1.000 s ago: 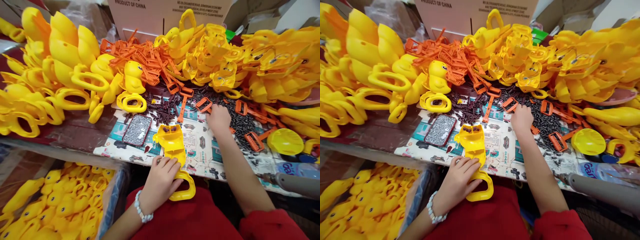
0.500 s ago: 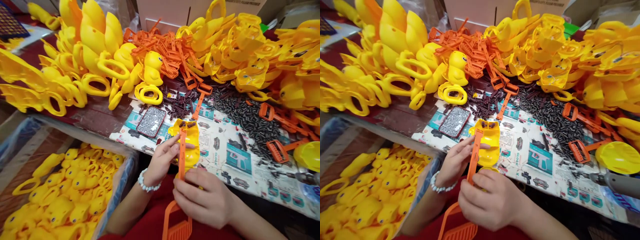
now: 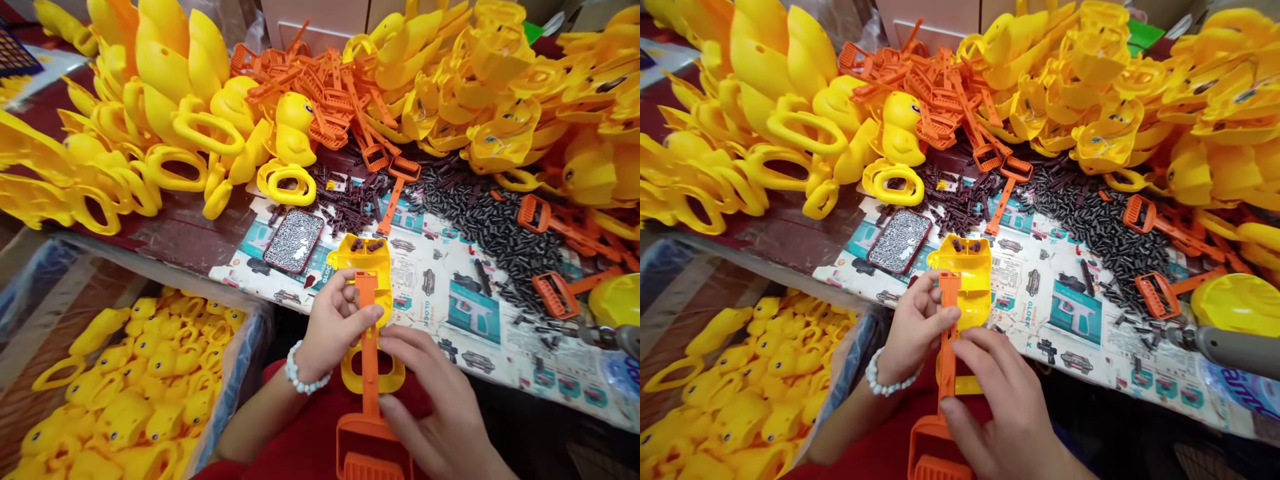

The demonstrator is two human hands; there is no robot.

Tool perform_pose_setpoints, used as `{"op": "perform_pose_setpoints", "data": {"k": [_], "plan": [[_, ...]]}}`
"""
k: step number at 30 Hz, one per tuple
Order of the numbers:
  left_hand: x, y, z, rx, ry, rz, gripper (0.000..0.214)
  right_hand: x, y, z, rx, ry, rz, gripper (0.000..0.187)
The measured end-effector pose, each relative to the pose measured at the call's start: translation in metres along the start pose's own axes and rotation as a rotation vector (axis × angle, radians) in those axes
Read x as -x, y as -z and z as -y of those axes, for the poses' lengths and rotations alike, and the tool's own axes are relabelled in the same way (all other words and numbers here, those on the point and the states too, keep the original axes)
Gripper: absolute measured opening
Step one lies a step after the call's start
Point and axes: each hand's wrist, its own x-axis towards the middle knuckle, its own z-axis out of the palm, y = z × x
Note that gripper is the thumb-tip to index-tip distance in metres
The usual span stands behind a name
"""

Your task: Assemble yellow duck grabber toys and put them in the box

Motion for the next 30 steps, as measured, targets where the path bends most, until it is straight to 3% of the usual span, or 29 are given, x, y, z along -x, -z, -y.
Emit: {"op": "perform_pose_setpoints", "data": {"k": [4, 7, 11, 12, 14, 17, 22, 26, 30], "plan": [[0.001, -0.011, 0.006, -0.223, -0.099, -0.112, 0.030, 0.008, -0.019, -0.001, 0.310, -0.041, -0.119, 0.035], [-0.005, -0.005, 0.009, -0.472, -0.210, -0.182, 0.035, 0.005, -0.025, -0.008, 0.369, -0.038, -0.077, 0.034], [-0.022, 0.016, -0.001, -0.996, -0.657, -0.355, 0.039, -0.006, -0.020, -0.021, 0.347, -0.066, 0.004, 0.038], [-0.028, 0.021, -0.004, -1.102, -0.764, -0.342, 0.037, -0.009, -0.018, -0.023, 0.370, -0.076, 0.008, 0.038], [-0.040, 0.026, -0.009, -1.259, -0.875, -0.205, 0.037, -0.014, -0.018, -0.027, 0.463, -0.080, 0.004, 0.037], [-0.056, 0.027, -0.009, -1.390, -0.847, -0.013, 0.039, -0.021, -0.021, -0.028, 0.611, -0.078, 0.000, 0.039], [-0.063, 0.026, 0.003, -1.348, -0.845, -0.078, 0.038, -0.023, -0.025, -0.027, 0.601, -0.117, 0.040, 0.041], [-0.061, 0.029, 0.008, -1.334, -0.845, -0.110, 0.038, -0.018, -0.019, -0.030, 0.463, -0.155, 0.042, 0.040], [-0.059, 0.032, 0.011, -1.320, -0.861, -0.100, 0.037, -0.016, -0.014, -0.033, 0.073, -0.342, 0.096, 0.038]]}}
